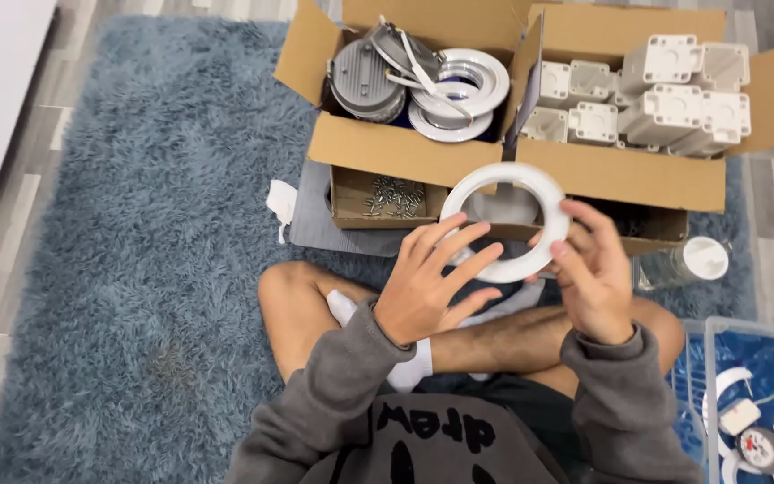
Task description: Assembling recessed LED light fixtures by manually fitting together the outer ring, diffuser plate, and LED heat sink unit.
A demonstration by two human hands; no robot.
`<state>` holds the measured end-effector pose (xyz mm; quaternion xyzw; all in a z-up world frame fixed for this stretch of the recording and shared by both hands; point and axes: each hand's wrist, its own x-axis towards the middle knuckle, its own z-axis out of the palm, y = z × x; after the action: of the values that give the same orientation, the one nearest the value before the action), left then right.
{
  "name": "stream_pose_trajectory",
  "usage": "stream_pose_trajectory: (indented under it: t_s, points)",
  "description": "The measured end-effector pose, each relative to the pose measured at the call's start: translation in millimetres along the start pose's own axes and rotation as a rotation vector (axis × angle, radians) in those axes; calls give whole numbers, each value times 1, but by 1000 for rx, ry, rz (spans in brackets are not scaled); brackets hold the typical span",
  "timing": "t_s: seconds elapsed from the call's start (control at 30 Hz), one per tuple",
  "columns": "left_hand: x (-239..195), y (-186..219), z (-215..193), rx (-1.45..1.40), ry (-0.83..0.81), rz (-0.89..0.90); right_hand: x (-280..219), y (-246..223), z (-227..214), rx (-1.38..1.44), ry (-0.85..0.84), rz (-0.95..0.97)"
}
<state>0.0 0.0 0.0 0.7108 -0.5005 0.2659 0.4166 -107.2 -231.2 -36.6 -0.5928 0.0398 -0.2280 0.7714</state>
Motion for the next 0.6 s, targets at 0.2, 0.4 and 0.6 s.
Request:
stream_pose_trajectory:
  t_s: [0.2, 0.4, 0.6]
  points:
    - [-11, -12, -2, -23, -54, -24, 20, -4, 13, -78, -139, -2]
    - [-21, -42, -16, 60, -31, -110, 43, -59, 23, -855, -410, -43]
    - [-25, -53, -19, 83, -30, -139, 64, -46, 59, -1443, -617, -299]
